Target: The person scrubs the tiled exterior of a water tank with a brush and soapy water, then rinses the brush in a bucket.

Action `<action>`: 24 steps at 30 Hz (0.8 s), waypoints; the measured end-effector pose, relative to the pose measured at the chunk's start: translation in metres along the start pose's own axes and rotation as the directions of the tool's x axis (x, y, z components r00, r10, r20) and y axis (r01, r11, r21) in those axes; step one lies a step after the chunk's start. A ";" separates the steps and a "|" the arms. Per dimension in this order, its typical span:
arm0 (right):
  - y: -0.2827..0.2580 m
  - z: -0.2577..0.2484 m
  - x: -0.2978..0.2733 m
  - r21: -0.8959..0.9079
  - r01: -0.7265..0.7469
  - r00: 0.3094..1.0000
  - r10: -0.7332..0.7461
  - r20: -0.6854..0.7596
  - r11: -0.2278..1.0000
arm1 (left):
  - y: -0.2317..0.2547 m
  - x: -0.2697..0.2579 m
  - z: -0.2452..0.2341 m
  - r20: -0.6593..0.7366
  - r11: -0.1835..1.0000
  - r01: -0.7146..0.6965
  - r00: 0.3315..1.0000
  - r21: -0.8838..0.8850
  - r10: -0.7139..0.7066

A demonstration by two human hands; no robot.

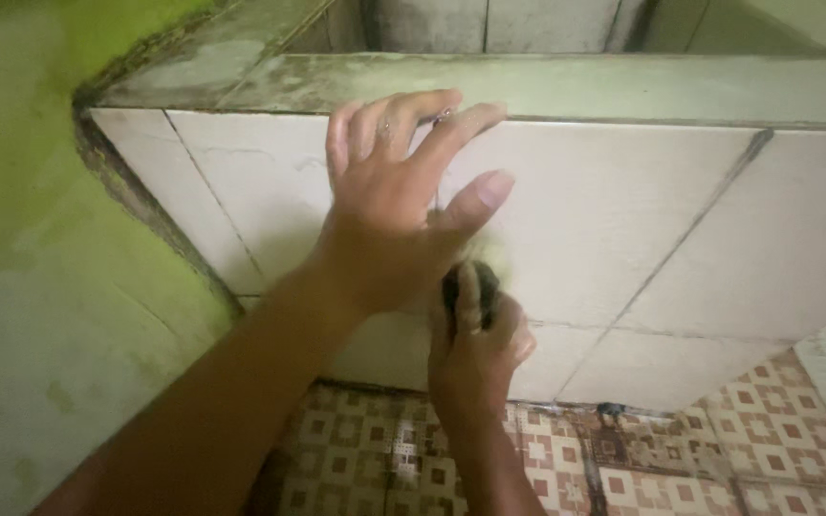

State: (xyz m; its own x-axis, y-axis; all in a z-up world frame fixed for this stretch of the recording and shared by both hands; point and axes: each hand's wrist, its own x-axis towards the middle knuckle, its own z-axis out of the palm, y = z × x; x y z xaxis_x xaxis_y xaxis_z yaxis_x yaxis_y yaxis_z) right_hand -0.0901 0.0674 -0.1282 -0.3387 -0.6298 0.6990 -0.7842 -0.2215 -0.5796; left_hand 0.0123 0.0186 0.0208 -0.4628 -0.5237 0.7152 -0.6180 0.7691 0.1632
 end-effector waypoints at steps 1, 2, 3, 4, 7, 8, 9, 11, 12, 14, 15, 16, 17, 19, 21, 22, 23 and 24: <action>0.003 0.000 0.000 0.021 -0.016 1.000 0.016 0.012 1.000 | -0.003 0.001 0.000 0.003 1.000 -0.003 1.000 0.001 0.003; 0.005 0.001 0.008 0.031 0.045 0.997 -0.043 -0.061 0.999 | -0.007 0.005 0.001 0.006 1.000 -0.006 1.000 0.003 0.006; 0.005 0.003 0.019 0.040 0.104 0.987 -0.098 -0.131 0.994 | -0.010 0.007 -0.001 0.014 1.000 -0.006 1.000 0.007 0.005; 0.002 0.005 0.030 0.047 0.163 0.968 -0.150 -0.201 0.986 | -0.014 0.008 -0.003 0.023 1.000 0.008 1.000 -0.029 -0.007; -0.014 0.013 0.046 0.041 0.121 0.956 -0.106 -0.272 0.992 | -0.020 0.013 -0.014 0.034 0.991 0.015 0.999 -0.133 -0.010; -0.017 0.018 0.044 0.044 0.112 0.955 -0.096 -0.282 0.993 | -0.021 0.011 -0.020 0.025 0.987 0.013 1.000 -0.163 -0.009; -0.020 0.025 0.037 0.051 0.114 0.957 -0.095 -0.273 0.992 | -0.020 0.013 -0.024 0.011 0.981 0.005 1.000 -0.194 -0.003; -0.011 0.039 0.012 -0.069 0.137 0.966 -0.149 -0.212 0.988 | -0.017 0.016 -0.030 0.066 0.968 0.083 0.995 -0.238 -0.069; -0.004 0.046 -0.009 -0.196 0.163 0.969 -0.195 -0.153 0.967 | -0.018 0.017 -0.034 0.094 0.959 0.123 0.990 -0.256 -0.102; 0.017 0.057 -0.048 0.023 -0.028 0.996 0.026 0.084 0.999 | -0.020 0.019 -0.038 0.133 0.948 0.124 0.987 -0.293 -0.088; 0.028 0.057 -0.066 -0.005 -0.081 0.986 0.080 0.143 0.997 | -0.021 0.019 -0.038 0.151 0.941 0.127 0.985 -0.313 -0.083; 0.037 0.055 -0.080 -0.038 -0.130 0.971 0.135 0.200 0.991 | -0.022 0.018 -0.039 0.134 0.948 0.086 0.990 -0.307 -0.046; 0.043 0.055 -0.084 -0.074 -0.176 0.950 0.189 0.249 0.982 | -0.024 0.018 -0.038 0.115 0.953 0.039 0.993 -0.302 -0.004; 0.043 0.056 -0.069 -0.106 -0.066 0.989 0.079 0.129 0.992 | -0.028 0.018 -0.038 0.096 0.957 0.000 0.995 -0.290 0.029; 0.024 0.050 -0.043 -0.105 -0.005 0.998 0.011 0.054 0.994 | -0.029 0.018 -0.036 0.101 0.958 0.017 0.995 -0.285 0.013; 0.013 0.041 -0.027 -0.087 0.003 0.999 0.000 0.036 0.996 | -0.030 0.018 -0.036 0.122 0.959 0.049 0.992 -0.278 -0.015; 0.003 0.033 -0.010 -0.043 0.070 0.997 -0.071 -0.010 0.997 | -0.030 0.021 -0.036 0.135 0.960 0.072 0.990 -0.269 -0.037; -0.006 0.027 0.005 -0.002 0.139 0.989 -0.139 -0.059 0.990 | -0.030 0.024 -0.038 0.149 0.961 0.096 0.987 -0.260 -0.058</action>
State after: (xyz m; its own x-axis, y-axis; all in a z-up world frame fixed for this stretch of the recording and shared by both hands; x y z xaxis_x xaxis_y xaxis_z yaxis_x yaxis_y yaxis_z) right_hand -0.0731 0.0456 -0.1320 -0.2567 -0.5476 0.7964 -0.8249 -0.3052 -0.4758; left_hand 0.0439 -0.0029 0.0585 -0.5155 -0.6162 0.5955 -0.4731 0.7841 0.4018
